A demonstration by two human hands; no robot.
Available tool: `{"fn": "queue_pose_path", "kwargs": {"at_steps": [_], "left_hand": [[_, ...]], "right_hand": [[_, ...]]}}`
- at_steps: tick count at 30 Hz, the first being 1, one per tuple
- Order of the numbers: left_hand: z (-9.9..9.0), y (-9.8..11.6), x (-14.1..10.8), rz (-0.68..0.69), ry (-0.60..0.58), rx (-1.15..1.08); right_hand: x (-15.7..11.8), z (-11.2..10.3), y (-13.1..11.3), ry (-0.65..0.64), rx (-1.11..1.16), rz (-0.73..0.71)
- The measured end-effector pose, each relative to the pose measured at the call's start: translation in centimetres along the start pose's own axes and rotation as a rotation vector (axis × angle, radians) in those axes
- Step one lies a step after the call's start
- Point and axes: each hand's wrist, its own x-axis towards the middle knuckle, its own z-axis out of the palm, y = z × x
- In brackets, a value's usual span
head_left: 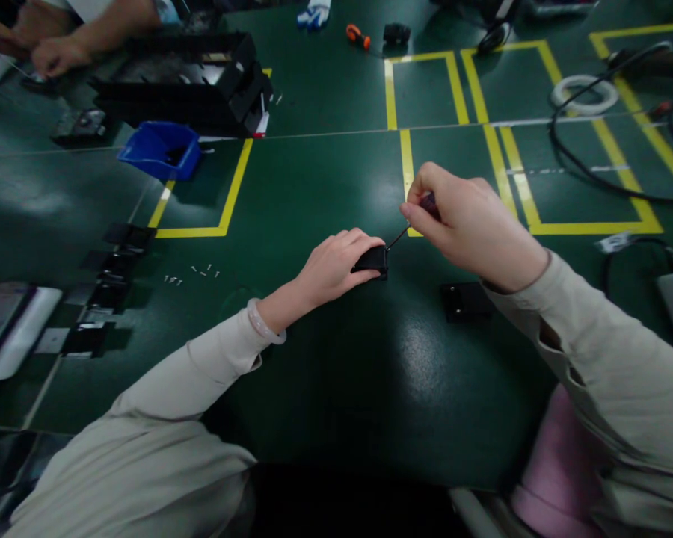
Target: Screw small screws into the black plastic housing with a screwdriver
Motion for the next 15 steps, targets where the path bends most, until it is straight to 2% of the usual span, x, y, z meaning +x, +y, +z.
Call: {"fn": "queue_pose_path", "kwargs": {"at_steps": [6,15], "left_hand": [[0.2,-0.1,-0.1,-0.009,0.015,-0.059],[0.4,-0.5,-0.1,-0.009,0.029,-0.096]], "right_hand": [[-0.2,-0.4,-1.2,-0.108,-0.127,-0.067],[-0.2,-0.1,-1.9,-0.055,-0.192,-0.100]]}}
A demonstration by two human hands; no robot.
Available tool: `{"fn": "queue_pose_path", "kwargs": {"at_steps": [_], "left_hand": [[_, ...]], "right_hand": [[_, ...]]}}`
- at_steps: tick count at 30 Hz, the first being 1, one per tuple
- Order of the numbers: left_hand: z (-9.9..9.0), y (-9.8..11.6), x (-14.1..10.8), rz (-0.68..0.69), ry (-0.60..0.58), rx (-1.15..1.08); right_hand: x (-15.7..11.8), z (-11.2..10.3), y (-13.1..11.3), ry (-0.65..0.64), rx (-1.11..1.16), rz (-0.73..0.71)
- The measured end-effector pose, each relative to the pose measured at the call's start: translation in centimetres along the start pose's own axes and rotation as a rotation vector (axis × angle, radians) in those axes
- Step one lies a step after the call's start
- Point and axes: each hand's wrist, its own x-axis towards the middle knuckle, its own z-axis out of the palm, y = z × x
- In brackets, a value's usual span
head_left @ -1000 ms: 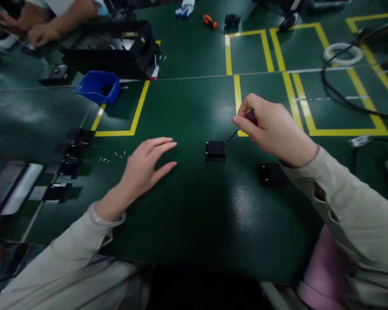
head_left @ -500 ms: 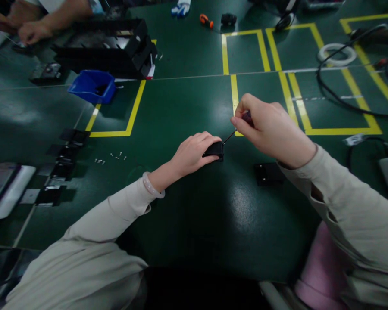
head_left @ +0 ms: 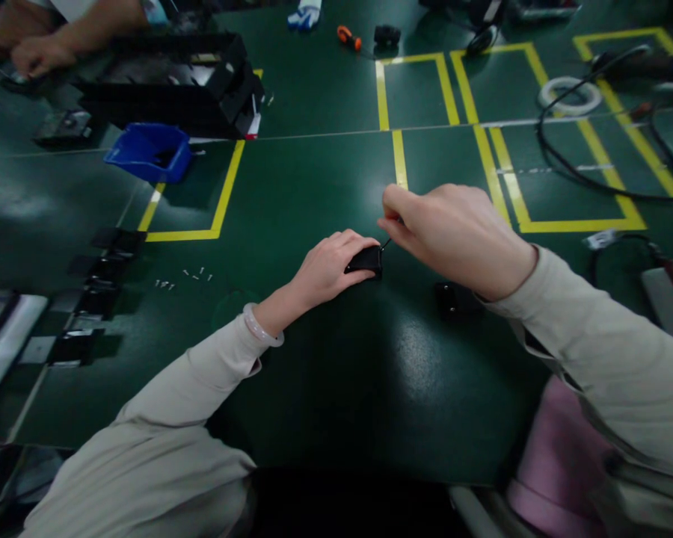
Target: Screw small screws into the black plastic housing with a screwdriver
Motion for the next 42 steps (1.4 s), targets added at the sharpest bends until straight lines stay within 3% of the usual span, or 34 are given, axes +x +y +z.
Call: {"fn": "queue_pose_path", "kwargs": {"at_steps": [4,8,16,30,35,42], "left_hand": [[0.1,0.0,0.1,0.002,-0.001,-0.009],[0.0,0.1,0.2,0.009,0.000,-0.005],[0.0,0.3,-0.1,0.025,-0.032,-0.019],[0.7,0.1,-1.1,0.060,-0.007,-0.034],[0.4,0.1,-1.4,0.047,0.037,-0.082],[-0.7,0.3,-1.2,0.063,-0.011,-0.081]], "right_hand": [[0.0,-0.2,-0.2,-0.026,0.013,-0.039],[-0.1,-0.1,-0.1,-0.008,-0.023,0.039],[-0.8,0.1,0.2,0.066,0.021,0.055],[-0.7,-1.1,-1.5,-0.085,-0.141,0.056],[-1.3,-0.6,-1.2,-0.041,-0.129,0.098],[-2.1,0.2,-0.6,0.086,0.049,0.152]]}}
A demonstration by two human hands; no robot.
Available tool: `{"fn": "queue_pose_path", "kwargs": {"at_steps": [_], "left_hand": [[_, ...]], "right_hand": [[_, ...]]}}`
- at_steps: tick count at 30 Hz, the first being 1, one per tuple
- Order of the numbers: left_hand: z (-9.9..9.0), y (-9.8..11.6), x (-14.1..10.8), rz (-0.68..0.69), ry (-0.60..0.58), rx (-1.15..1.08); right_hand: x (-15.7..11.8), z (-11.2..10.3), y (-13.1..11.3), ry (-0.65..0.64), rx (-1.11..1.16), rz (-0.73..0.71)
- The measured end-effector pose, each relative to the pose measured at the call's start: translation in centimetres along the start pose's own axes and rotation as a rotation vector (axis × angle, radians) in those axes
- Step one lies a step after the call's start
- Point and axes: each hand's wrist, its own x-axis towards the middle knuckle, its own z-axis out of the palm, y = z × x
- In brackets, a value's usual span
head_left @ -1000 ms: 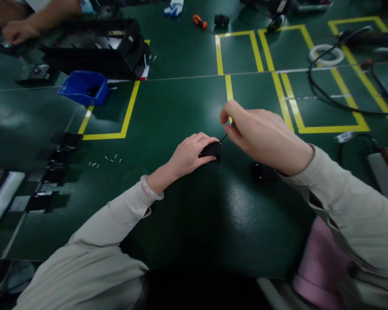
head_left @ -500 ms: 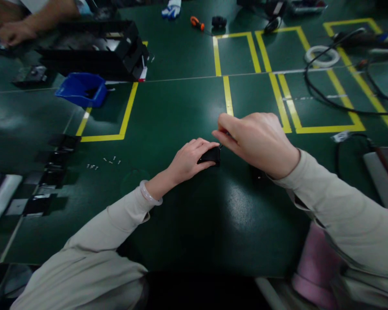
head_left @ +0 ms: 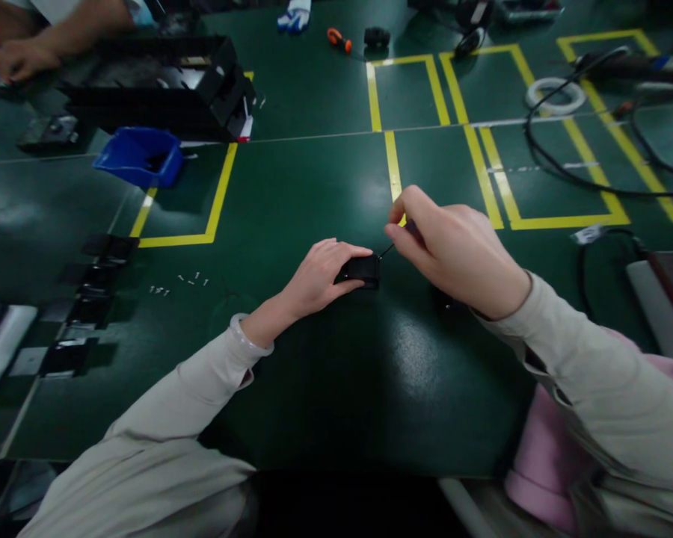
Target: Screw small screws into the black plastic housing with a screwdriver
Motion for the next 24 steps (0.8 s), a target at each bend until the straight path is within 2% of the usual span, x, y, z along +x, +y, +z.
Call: {"fn": "queue_pose_path", "kwargs": {"at_steps": [6,10,15,24], "left_hand": [[-1.1,0.3,-0.3,0.000,-0.090,0.035],[-1.6,0.5,-0.2,-0.018,-0.133,0.073],[-1.5,0.3,-0.1,0.027,-0.149,0.071],[-0.9,-0.1,0.1,0.081,-0.146,-0.065]], "right_hand": [[-1.2,0.7,1.6,0.078,0.226,0.061],[-1.9,0.9,2.2,0.130,0.297,0.090],[-2.5,1.7,2.8,0.170,0.415,0.138],[-3.0,3.1,3.5,0.203,0.598,0.274]]}}
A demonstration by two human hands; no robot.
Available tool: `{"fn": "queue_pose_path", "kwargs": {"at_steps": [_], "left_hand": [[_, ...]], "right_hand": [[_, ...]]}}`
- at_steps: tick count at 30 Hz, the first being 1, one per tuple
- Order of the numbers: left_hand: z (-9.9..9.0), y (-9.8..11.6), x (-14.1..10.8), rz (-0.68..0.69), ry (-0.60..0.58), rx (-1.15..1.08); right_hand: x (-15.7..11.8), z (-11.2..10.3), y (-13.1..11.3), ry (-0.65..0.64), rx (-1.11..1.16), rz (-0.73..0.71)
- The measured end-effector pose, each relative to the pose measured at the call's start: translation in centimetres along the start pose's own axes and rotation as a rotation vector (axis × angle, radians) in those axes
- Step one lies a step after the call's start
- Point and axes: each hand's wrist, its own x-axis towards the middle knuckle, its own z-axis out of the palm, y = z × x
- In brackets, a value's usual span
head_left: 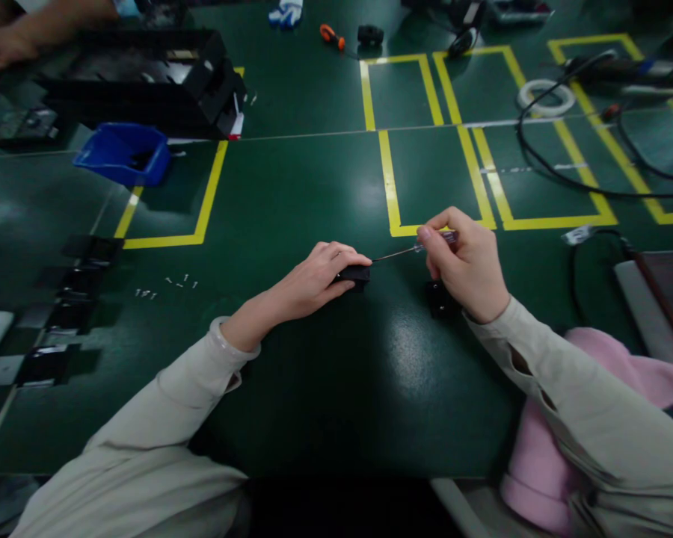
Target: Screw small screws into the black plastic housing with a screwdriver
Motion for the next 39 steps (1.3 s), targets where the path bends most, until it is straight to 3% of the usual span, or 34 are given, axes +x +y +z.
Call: {"fn": "queue_pose_path", "kwargs": {"at_steps": [6,15,24,32,39], "left_hand": [[0.8,0.0,0.0,0.004,0.033,-0.007],[0.9,-0.3,0.4,-0.027,0.047,-0.039],[1.0,-0.5,0.5,-0.056,0.086,-0.044],[1.1,-0.6,0.5,0.024,0.108,-0.045],[1.1,-0.5,0.5,-0.030,0.081,-0.043]], "right_hand": [[-0.3,0.3,0.9,0.048,0.059,-0.023],[-0.3,0.4,1.0,0.018,0.112,0.007],[-0.3,0.2,0.9,0.002,0.025,-0.043],[-0.5,0.0,0.2,-0.012,-0.075,-0.138],[-0.6,0.1,0.0,-0.036,-0.032,-0.154]]}}
